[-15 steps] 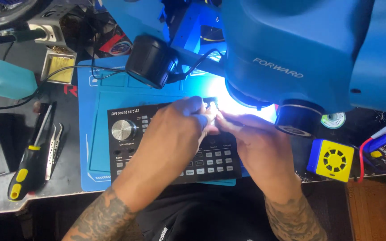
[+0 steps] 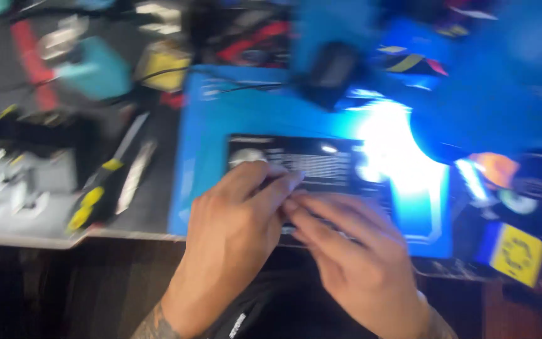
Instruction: Repairing a live sound card by using a screwdriver and manipulating various knobs and buttons.
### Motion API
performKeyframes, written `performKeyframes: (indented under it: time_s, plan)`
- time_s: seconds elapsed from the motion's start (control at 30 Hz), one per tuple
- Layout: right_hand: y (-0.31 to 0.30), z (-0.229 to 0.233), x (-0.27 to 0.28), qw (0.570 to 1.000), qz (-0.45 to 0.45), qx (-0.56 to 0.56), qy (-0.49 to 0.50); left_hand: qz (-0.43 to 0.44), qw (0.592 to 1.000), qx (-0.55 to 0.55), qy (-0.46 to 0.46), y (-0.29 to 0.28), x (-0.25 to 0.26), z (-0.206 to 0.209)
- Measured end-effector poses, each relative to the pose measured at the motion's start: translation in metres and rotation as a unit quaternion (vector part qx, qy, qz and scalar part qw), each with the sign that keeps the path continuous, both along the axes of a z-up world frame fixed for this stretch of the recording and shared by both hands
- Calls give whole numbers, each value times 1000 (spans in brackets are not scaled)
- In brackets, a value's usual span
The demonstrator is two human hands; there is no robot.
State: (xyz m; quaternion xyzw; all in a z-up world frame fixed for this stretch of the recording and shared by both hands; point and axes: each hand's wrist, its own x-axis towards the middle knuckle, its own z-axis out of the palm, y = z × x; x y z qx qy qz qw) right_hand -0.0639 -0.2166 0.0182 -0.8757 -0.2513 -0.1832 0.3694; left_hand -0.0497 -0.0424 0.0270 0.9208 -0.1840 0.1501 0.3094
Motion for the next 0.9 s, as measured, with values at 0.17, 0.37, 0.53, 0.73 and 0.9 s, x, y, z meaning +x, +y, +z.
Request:
performKeyframes:
  time_s: [0.17, 0.37, 0.53, 0.73, 0.9]
  plan:
    - [94, 6, 4, 986, 166, 9, -21, 158, 987, -1, -29, 86, -50, -1]
    - [216, -3, -1, 971, 239, 16, 7, 328, 944, 14, -40, 207, -89, -11]
    - [309, -9, 3, 967, 252, 9, 42, 430, 901, 35, -44, 310, -93, -35]
    - [380, -42, 4, 965, 244, -93, -27, 424, 904, 26, -52, 345, -77, -57]
    - [385, -57, 8, 964, 203, -169, 5, 403, 911, 46, -68, 345, -69, -69]
